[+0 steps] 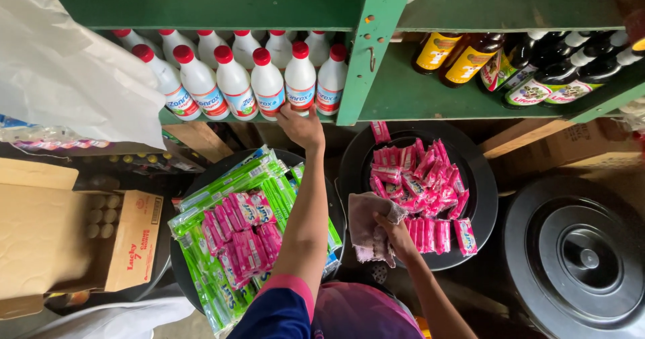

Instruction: Wiping down detergent bottles with a cloth and organizing sachets on shelves.

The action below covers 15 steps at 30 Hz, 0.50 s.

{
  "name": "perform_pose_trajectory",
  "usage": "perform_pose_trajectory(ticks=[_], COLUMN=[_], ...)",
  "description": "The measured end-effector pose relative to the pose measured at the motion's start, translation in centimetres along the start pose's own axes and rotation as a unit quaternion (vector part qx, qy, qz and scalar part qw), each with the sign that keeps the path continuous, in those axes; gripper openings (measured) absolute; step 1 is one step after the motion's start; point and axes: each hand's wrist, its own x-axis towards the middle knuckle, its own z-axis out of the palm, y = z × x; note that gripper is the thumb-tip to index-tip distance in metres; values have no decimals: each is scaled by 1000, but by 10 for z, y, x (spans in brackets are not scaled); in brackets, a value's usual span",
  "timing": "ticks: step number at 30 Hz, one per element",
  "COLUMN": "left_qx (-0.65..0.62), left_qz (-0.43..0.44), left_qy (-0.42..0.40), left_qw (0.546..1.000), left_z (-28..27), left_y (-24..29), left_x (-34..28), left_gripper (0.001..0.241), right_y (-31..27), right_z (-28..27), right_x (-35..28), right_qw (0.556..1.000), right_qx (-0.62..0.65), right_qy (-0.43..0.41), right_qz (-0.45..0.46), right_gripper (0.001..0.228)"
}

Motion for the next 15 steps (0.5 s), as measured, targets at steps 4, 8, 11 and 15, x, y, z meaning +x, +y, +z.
perform_pose_trajectory(ticks=[4, 8, 11, 15], left_qx=[-57, -92, -124, -162], left_qz=[-3, -9, -1, 20], left_qy=[15, 25, 48, 50], left_qw=[998, 995, 991, 985], left_z=[-3, -29, -48, -46], left_y=[-3, -2, 3, -15], left_x=[-9, -8, 4, 25], left_gripper=[76, 73, 67, 58], right_y=[-13, -15, -18, -16], right_z=[4, 6, 11, 13], right_x=[-12, -18, -21, -19], right_qw=[1000, 1000, 999, 1000], right_qx=[4, -10, -4, -6], right_qy=[10, 6, 17, 5], right_qz=[17, 29, 29, 18], right_gripper=[45, 48, 46, 45])
